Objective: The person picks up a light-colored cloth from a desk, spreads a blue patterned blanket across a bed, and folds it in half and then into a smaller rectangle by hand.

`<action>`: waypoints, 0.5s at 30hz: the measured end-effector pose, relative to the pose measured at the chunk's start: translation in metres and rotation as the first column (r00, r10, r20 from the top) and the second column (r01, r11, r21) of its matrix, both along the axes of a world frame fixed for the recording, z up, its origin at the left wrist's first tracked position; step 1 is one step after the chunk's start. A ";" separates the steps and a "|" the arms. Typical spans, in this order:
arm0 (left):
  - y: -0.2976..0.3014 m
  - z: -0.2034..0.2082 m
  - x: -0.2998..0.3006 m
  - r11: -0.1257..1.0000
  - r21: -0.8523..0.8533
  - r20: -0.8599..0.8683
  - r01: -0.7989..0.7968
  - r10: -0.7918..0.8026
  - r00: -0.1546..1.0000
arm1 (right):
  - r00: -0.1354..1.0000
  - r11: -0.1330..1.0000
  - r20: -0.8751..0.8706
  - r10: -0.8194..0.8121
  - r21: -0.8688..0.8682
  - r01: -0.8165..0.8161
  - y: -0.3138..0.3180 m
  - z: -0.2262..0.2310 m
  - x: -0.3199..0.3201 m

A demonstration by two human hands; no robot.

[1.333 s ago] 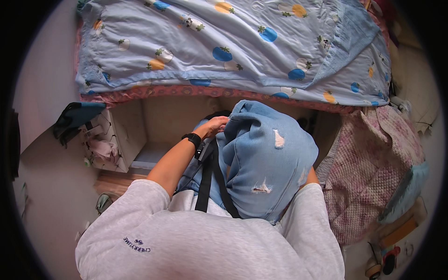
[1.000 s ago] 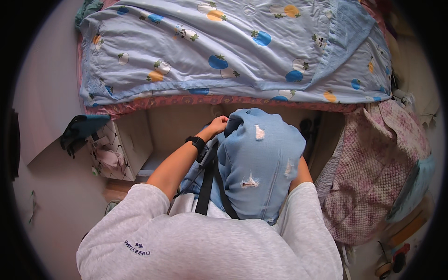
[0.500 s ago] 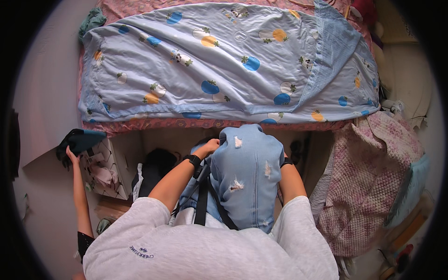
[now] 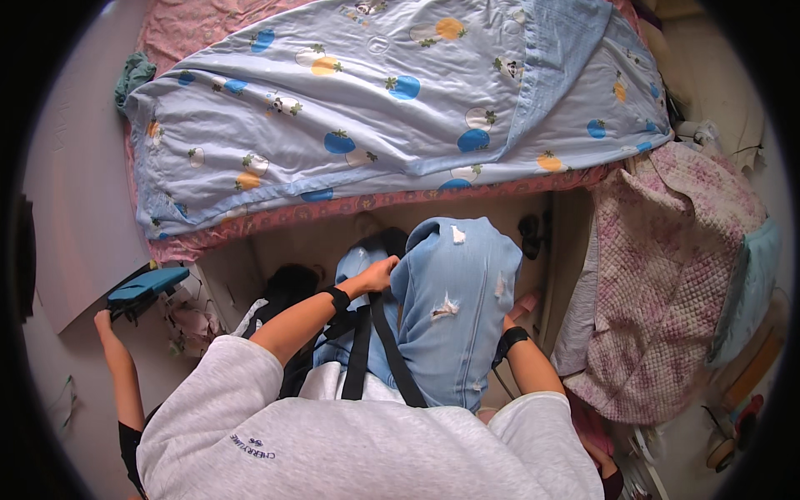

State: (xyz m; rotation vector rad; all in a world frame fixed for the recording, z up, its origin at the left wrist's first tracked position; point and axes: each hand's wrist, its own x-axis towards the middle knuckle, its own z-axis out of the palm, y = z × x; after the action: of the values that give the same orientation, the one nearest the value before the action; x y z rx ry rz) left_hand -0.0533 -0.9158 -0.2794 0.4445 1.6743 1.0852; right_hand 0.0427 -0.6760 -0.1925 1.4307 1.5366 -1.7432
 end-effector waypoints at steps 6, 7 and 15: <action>0.011 -0.014 0.025 0.989 -0.145 -0.123 -0.004 -0.014 0.992 | 0.999 0.998 -0.025 0.036 -0.058 -0.037 -0.004 0.029 -0.001; 0.012 -0.014 0.026 0.960 -0.275 -0.152 -0.054 0.012 0.988 | 0.999 0.997 -0.031 0.043 -0.067 -0.045 -0.005 0.032 -0.003; 0.013 -0.015 -0.023 0.796 -0.604 -0.059 -0.042 0.008 0.998 | 0.994 0.995 0.057 0.091 -0.048 -0.088 0.032 0.022 -0.021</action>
State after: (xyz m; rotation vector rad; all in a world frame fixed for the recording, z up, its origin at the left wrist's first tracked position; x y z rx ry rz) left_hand -0.0763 -0.9030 -0.2945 0.0292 1.9653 0.4972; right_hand 0.0219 -0.6440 -0.1704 1.3576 1.4973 -1.6579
